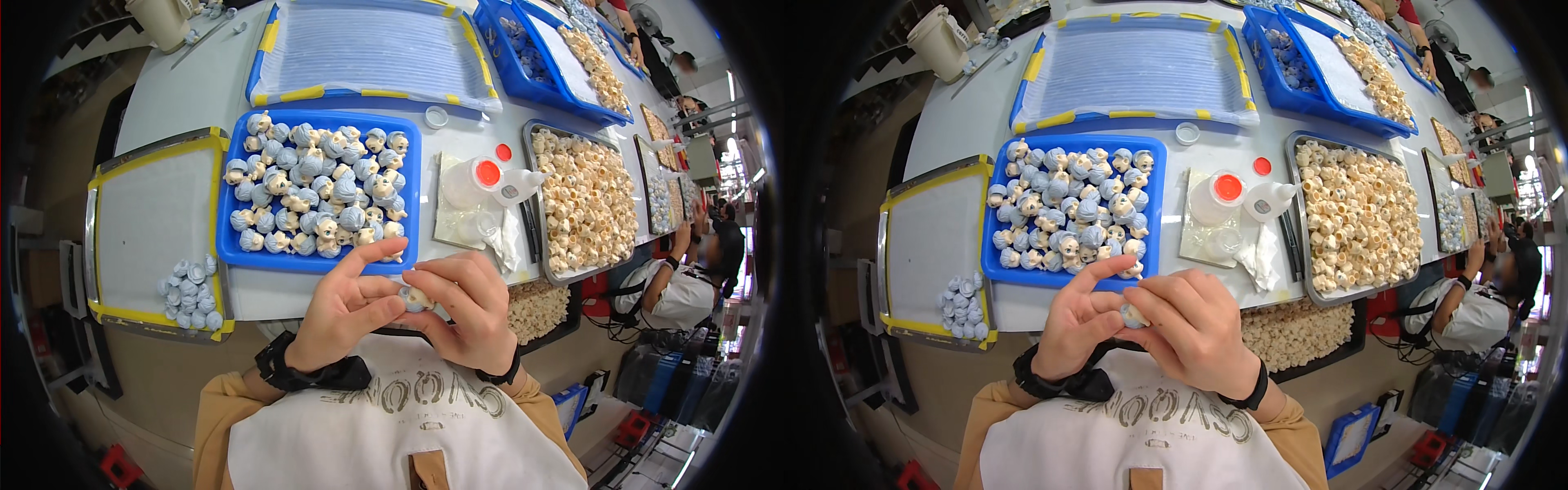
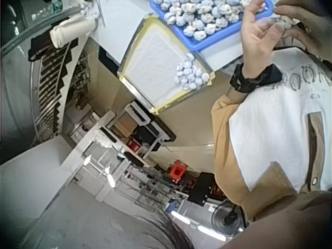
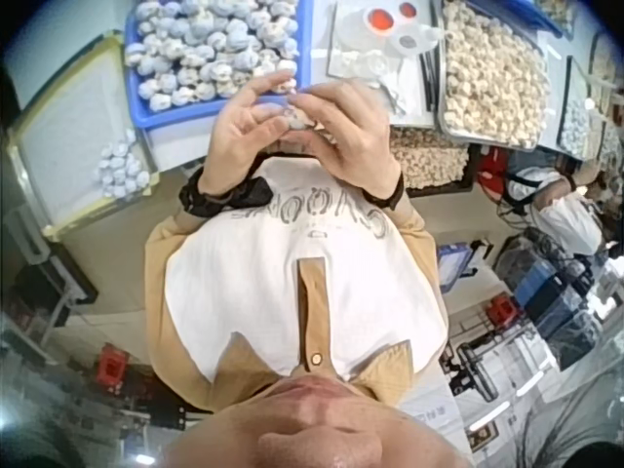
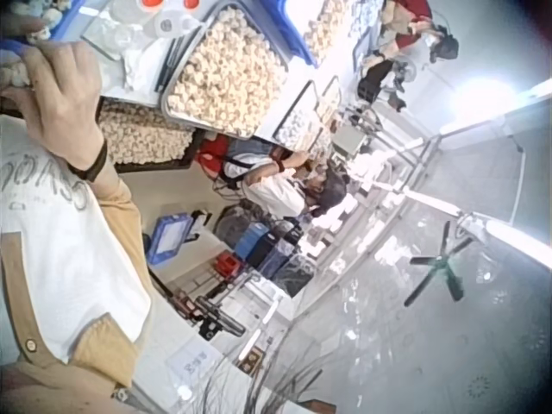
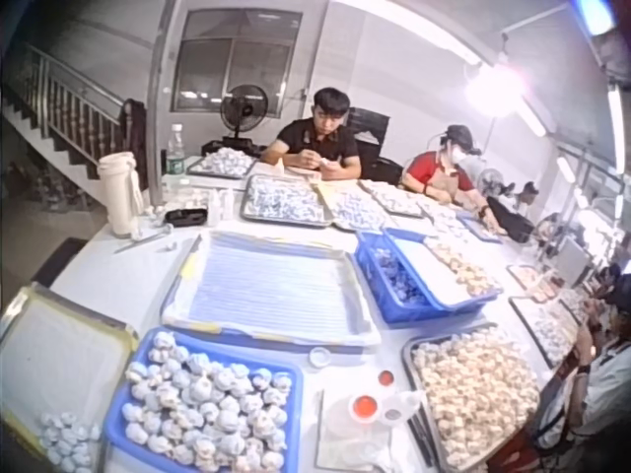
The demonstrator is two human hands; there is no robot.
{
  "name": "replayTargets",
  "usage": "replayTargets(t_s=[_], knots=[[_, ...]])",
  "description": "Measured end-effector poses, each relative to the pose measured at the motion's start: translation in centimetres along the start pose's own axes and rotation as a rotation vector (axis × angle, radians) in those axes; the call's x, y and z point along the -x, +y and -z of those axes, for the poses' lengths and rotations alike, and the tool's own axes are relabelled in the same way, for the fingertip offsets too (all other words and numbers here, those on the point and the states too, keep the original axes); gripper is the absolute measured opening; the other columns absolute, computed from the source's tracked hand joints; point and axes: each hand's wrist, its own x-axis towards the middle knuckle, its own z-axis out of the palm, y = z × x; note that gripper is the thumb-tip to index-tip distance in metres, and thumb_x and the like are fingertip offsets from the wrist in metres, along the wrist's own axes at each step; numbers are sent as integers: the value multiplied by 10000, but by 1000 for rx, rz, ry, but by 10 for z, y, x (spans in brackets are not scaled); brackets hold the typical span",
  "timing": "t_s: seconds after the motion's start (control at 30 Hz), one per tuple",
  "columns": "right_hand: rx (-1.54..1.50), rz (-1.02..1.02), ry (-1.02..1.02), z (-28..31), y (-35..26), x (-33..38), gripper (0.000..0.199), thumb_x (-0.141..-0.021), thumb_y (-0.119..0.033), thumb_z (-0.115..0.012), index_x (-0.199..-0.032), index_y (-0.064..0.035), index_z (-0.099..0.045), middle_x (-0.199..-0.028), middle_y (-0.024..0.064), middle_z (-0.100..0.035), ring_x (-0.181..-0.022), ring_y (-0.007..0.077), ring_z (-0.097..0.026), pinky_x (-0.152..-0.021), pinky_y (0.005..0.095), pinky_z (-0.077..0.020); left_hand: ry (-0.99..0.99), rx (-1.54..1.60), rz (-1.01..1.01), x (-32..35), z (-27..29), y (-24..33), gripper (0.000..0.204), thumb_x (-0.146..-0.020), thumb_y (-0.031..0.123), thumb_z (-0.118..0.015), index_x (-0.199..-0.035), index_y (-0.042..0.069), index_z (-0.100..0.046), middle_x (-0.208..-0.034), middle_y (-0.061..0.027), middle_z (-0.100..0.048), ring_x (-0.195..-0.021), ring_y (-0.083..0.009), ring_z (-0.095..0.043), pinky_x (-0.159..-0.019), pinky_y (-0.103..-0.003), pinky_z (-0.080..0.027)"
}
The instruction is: The person repeatedly picks up small, light-colored plastic components and blue fabric-wrapped items from trays on a table. They apply a liquid from a squeeze bottle to the plastic components and then attach the fabric items to them. The person places the assembled units into a blue tray. The process is repetitive and involves handling small objects with precision.
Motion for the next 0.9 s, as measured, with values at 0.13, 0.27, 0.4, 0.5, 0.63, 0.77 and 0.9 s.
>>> replayTargets(t_s=[0.13, 0.27, 0.4, 0.5, 0.63, 0.77, 0.9], knots=[[13, 7, -6, 2, 0, 0, 369, -611, -233, -736, -896, -24, -628, -835, 71, -599, -625, 191, -537, -540, 296, -376, -43, 12, 23, -2, 2, 0, 614, -861, 75, -567, -1347, -42, -210, -1017, -134, -609, -894, -103, -585, -756, -223, -478], [-27, 13, 20, 2, 1, 2, 357, -607, -233, -737, -883, -31, -636, -824, 59, -605, -606, 176, -533, -536, 291, -371, -60, 25, 48, -1, -1, 4, 621, -858, 74, -568, -1350, -42, -207, -1020, -127, -606, -842, -72, -567, -733, -201, -450], [-48, 39, 22, 1, 2, 2, 380, -600, -228, -748, -908, -33, -637, -849, 57, -612, -600, 173, -532, -536, 292, -371, -113, 52, 32, 0, 2, 2, 554, -872, 42, -529, -1340, -22, -239, -970, -107, -590, -876, -119, -563, -764, -227, -460], [-112, 38, 21, -6, 6, 4, 446, -607, -231, -757, -978, -26, -618, -927, 83, -604, -655, 194, -545, -564, 304, -397, -124, 4, 33, 0, 2, 8, 531, -882, 60, -507, -1333, -12, -236, -979, -111, -584, -894, -125, -553, -759, -238, -468], [-204, -19, 19, -11, 0, -6, 601, -638, -251, -766, -1147, -23, -543, -1093, 157, -540, -854, 262, -563, -672, 325, -457, 48, 19, -36, 5, 9, 11, 456, -896, 102, -503, -1275, 1, -270, -939, -130, -598, -810, -145, -592, -685, -261, -493], [-252, -53, -10, -7, 2, -2, 687, -664, -251, -767, -1248, -38, -475, -1188, 198, -480, -998, 305, -538, -760, 335, -470, 356, -295, -329, -2, 10, 30, 230, -908, 186, -503, -1021, 48, -358, -941, -191, -609, -691, -172, -632, -578, -253, -514], [-235, -85, -35, -7, 1, 5, 605, -676, -224, -759, -1200, -34, -525, -1196, 187, -481, -970, 280, -550, -759, 339, -463, 433, -384, -537, -10, 11, 30, 224, -891, 174, -540, -955, 55, -361, -1190, -243, -480, -727, -170, -633, -566, -227, -499]])
